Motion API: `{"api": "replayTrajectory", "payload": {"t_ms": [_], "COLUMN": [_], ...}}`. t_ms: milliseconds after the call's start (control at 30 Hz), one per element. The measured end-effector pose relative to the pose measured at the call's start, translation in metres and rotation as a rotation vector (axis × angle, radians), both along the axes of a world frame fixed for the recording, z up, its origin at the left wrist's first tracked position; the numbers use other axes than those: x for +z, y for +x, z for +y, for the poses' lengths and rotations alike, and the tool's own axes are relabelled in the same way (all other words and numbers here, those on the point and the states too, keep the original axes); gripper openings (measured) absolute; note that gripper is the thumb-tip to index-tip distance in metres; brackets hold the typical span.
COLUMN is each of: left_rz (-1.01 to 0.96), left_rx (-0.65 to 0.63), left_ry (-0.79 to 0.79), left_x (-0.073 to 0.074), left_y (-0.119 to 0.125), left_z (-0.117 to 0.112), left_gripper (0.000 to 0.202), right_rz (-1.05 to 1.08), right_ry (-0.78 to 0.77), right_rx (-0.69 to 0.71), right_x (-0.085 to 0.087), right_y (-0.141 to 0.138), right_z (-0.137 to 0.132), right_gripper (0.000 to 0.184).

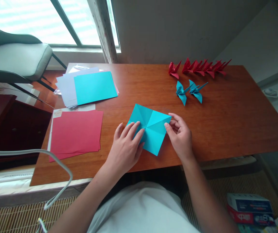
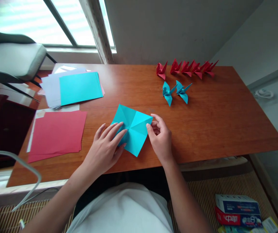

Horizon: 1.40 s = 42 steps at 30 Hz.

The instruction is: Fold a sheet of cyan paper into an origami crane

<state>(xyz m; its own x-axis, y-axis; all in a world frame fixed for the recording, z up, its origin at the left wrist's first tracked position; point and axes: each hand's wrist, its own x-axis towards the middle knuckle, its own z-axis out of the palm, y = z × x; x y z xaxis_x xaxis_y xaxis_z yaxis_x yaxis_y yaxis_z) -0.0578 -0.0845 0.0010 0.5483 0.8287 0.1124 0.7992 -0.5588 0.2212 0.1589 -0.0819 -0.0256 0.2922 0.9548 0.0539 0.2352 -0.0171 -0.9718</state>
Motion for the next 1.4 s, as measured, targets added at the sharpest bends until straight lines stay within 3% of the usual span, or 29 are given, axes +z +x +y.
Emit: {"api": "replayTrajectory", "payload": {"t_ms": [267,500,733,900,1000,1133,1400], "left_rz": [0.080,0.184,0.260,0.251,0.230,0.179,0.182], "left_rx": [-0.183,-0.112,-0.060,-0.113,-0.170,-0.189,-0.037], "left_ry": [-0.029,0.035,0.114,0.099,0.084,0.063,0.075], "left_x": [0.009,0.006,0.000,0.001,0.002,-0.001,-0.003], "left_y": [0.002,0.016,0.023,0.018,0.014,0.012,0.019], "left_z": [0.020,0.046,0.047,0.048,0.049,0.053,0.063], "left_gripper": [0.032,0.037,0.052,0.053,0.051,0.050,0.047], "right_rz": [-0.090,-0.385,-0.518,-0.661,-0.707,-0.744,-0.811], "right_ry": [-0.058,-0.078,-0.033,0.008,0.032,0.087,0.187], "right_rx": [-0.081,-0.071,-0.001,0.098,0.075,0.023,0.122], "right_x": [0.005,0.008,0.011,0.013,0.011,0.005,0.000], "right_y": [0.008,0.015,0.013,0.015,0.014,0.011,0.010], "right_z": [0.001,0.002,-0.003,-0.010,-0.015,-0.017,-0.019], "right_gripper": [0.029,0.024,0.025,0.028,0.034,0.024,0.027]}}
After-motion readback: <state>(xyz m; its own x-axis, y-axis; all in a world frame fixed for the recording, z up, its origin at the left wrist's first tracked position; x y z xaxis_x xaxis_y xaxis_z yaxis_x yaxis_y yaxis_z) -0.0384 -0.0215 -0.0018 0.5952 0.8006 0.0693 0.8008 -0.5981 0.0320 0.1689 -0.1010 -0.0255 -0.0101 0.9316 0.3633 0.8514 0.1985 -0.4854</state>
